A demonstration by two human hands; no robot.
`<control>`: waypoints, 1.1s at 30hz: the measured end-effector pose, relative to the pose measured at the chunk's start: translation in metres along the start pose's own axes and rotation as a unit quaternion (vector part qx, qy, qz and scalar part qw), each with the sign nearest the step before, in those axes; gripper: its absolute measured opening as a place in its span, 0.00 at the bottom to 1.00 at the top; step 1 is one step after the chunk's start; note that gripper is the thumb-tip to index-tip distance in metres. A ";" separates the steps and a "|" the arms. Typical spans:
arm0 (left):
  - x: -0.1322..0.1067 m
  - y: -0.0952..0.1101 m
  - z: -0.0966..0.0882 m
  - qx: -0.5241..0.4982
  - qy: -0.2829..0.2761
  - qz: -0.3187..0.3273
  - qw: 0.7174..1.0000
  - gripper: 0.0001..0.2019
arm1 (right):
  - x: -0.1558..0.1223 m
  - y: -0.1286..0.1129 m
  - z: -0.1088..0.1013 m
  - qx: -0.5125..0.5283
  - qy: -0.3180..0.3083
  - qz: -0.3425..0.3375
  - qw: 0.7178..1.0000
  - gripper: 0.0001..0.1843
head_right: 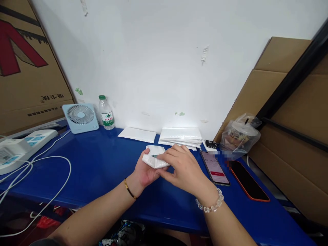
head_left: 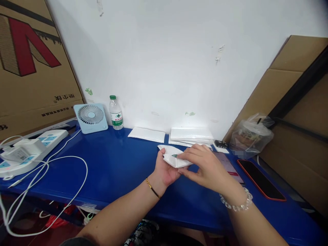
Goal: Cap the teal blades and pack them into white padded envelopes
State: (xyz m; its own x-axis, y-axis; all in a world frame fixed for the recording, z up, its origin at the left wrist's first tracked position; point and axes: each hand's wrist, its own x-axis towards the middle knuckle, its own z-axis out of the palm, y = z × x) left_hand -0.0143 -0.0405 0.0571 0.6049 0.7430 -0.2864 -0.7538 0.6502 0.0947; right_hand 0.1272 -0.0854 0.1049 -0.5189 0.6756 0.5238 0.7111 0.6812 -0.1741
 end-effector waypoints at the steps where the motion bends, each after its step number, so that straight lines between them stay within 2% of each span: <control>1: -0.002 0.000 -0.004 0.002 -0.008 0.002 1.000 0.17 | -0.004 -0.001 0.000 0.019 -0.010 0.011 1.000 0.13; 3: -0.007 0.002 -0.015 0.013 -0.023 -0.001 1.000 0.18 | -0.011 -0.003 0.002 0.076 -0.025 0.021 0.997 0.12; 6: -0.013 0.006 -0.036 0.060 -0.020 -0.046 0.997 0.21 | -0.022 -0.001 0.016 0.160 -0.039 0.034 0.986 0.10; 8: -0.016 0.007 -0.048 0.075 -0.002 -0.065 0.995 0.25 | -0.029 0.001 0.029 0.190 -0.015 0.060 0.980 0.11; 10: -0.018 0.007 -0.056 0.068 0.021 -0.060 0.996 0.28 | -0.034 0.003 0.043 0.171 0.031 0.065 0.983 0.10; 13: -0.022 0.006 -0.056 0.057 0.040 -0.053 0.996 0.28 | -0.042 0.001 0.053 0.063 0.065 -0.020 0.996 0.07; 15: -0.027 0.006 -0.052 0.053 0.030 -0.058 0.996 0.26 | -0.047 -0.002 0.053 0.001 0.043 -0.076 0.996 0.10; 17: -0.032 0.007 -0.047 0.044 0.007 -0.053 0.998 0.24 | -0.051 -0.005 0.051 -0.015 0.025 -0.098 0.995 0.14; 19: -0.036 0.008 -0.046 0.033 -0.028 -0.038 0.998 0.21 | -0.054 -0.007 0.051 0.016 0.054 -0.084 0.995 0.15; 21: -0.038 0.008 -0.046 0.020 -0.058 -0.009 0.998 0.20 | -0.053 -0.008 0.054 0.091 0.129 0.002 0.987 0.14; 22: -0.038 0.007 -0.046 0.017 -0.063 0.011 0.998 0.20 | -0.051 -0.008 0.058 0.147 0.172 0.069 0.972 0.12; 24: -0.036 0.004 -0.046 0.036 -0.048 0.051 0.997 0.14 | -0.044 -0.006 0.067 0.287 0.226 0.203 0.908 0.09; 26: -0.034 0.001 -0.043 0.097 -0.019 0.082 0.992 0.08 | -0.033 -0.004 0.077 0.424 0.224 0.285 0.830 0.10; 28: -0.029 0.003 -0.038 0.180 0.000 0.111 0.977 0.09 | -0.021 -0.003 0.085 0.516 0.192 0.317 0.772 0.12; 30: -0.019 0.013 -0.032 0.249 0.015 0.147 0.957 0.10 | -0.010 -0.002 0.091 0.563 0.164 0.331 0.739 0.13; 31: -0.012 0.022 -0.029 0.272 0.027 0.167 0.947 0.11 | -0.004 0.000 0.092 0.572 0.149 0.334 0.734 0.14; 33: 0.008 0.047 -0.024 0.292 0.061 0.188 0.936 0.11 | 0.005 0.011 0.091 0.563 0.115 0.332 0.748 0.15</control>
State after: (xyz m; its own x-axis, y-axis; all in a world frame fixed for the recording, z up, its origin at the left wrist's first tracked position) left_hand -0.0513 -0.0078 0.0364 0.2633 0.9365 -0.2318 -0.6172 0.3482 0.7056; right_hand 0.0893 -0.0483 0.0299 -0.0413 0.9924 0.1159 -0.1425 0.1089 -0.9838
